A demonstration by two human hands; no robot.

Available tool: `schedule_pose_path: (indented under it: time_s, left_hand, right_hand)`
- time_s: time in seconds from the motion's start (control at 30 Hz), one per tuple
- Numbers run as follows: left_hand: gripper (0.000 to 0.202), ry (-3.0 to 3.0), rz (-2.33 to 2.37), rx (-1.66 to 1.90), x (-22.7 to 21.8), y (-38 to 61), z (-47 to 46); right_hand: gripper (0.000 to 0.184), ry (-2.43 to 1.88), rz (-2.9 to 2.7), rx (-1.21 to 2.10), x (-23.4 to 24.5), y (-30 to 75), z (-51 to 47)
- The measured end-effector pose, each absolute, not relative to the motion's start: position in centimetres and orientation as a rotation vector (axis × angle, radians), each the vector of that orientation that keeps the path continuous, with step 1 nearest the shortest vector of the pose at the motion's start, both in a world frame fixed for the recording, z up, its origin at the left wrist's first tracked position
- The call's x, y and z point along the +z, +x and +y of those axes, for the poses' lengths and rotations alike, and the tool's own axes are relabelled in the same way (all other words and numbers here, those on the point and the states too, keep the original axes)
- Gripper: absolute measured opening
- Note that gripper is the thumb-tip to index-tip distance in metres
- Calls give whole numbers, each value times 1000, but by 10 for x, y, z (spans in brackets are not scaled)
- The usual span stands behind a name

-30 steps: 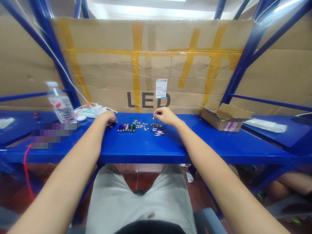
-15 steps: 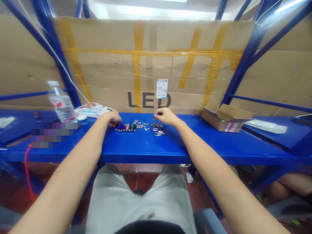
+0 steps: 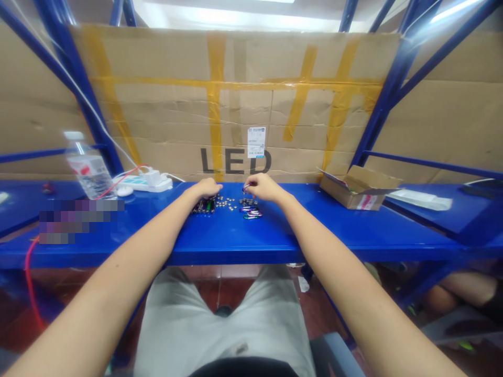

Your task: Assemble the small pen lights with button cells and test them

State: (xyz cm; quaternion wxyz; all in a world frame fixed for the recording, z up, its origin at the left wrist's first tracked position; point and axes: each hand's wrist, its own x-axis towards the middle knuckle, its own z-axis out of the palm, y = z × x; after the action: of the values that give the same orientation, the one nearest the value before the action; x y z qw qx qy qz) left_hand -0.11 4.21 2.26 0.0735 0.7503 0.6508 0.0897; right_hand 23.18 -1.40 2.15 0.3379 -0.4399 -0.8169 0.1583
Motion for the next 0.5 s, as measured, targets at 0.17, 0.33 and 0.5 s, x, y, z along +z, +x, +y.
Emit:
schedule_pose_path:
  time_s: [0.17, 0.33, 0.5]
  left_hand:
    - [39, 2268, 1881, 244, 26, 12, 36]
    - [36, 2231, 1779, 323, 23, 16, 32]
    - [38, 2320, 1758, 523, 18, 10, 38]
  right_hand:
    - [10, -1140, -2136, 413, 21, 233, -12]
    - [11, -1148, -2139, 455, 22, 233, -13]
    - [11, -1188, -2103, 518, 24, 231, -17]
